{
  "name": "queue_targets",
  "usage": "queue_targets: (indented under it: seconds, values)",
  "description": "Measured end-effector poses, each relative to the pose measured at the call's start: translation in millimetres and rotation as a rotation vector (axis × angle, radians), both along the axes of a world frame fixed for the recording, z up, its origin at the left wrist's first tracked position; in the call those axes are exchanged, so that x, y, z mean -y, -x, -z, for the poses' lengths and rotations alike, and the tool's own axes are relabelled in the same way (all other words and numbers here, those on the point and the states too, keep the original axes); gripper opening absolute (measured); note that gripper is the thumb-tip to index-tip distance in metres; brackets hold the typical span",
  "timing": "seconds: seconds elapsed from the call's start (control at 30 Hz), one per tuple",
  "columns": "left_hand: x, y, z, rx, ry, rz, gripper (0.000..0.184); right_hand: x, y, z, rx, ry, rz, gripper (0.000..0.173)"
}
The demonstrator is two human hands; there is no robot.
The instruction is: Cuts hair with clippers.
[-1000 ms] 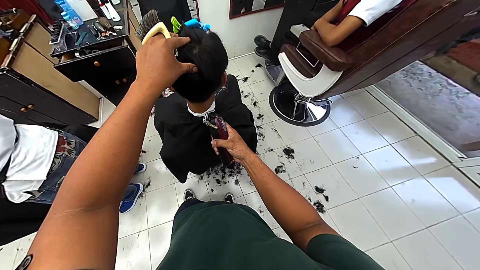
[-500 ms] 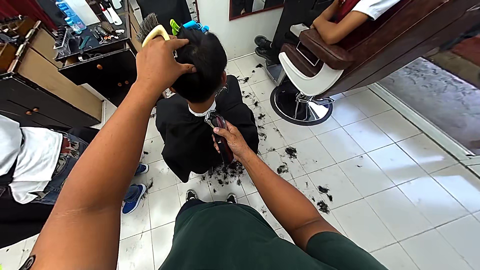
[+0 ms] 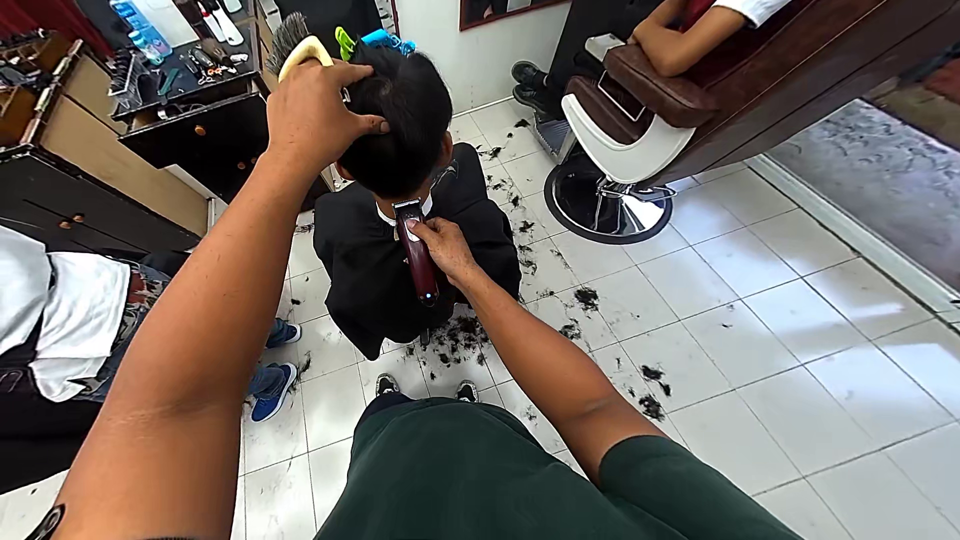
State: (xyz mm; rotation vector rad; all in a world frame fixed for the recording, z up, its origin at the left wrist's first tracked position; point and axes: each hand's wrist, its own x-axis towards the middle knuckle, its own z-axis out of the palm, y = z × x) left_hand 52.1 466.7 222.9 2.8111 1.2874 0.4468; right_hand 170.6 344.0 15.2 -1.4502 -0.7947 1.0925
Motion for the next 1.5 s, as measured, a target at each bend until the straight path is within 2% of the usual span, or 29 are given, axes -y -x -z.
queue_targets:
  seconds: [0.43, 0.6, 0.77, 0.9, 1.07, 1.17, 1.33, 1.5]
  values:
    - [-5, 2, 1, 0.018, 0.005, 0.009, 0.062, -6, 2, -7, -0.096, -0.007, -0.041, 0.044]
    - [-6, 1, 1, 0.015, 0.011, -0.001, 0.063, -5, 1, -7, 0.025, -0.037, -0.050, 0.044]
    - [-8, 2, 2, 0.018, 0.011, 0.003, 0.063, -6, -1, -6, -0.067, -0.005, -0.056, 0.047]
    - [-9, 1, 2, 0.025, 0.016, 0.006, 0.062, -8, 1, -4, 0.054, -0.063, -0.025, 0.043]
    - [-9, 2, 2, 0.024, 0.017, 0.010, 0.063, -7, -2, -7, -0.004, -0.030, -0.042, 0.045]
    - [-9, 2, 2, 0.029, 0.023, 0.004, 0.063, -7, 0, -6, 0.091, -0.098, -0.033, 0.042]
    - [-10, 3, 1, 0.033, 0.027, 0.013, 0.062, -8, 0, -8, 0.168, 0.014, -0.027, 0.047]
    - [-14, 6, 2, 0.045, 0.034, 0.031, 0.063, 3, 14, 5, 0.051, -0.181, -0.049, 0.046]
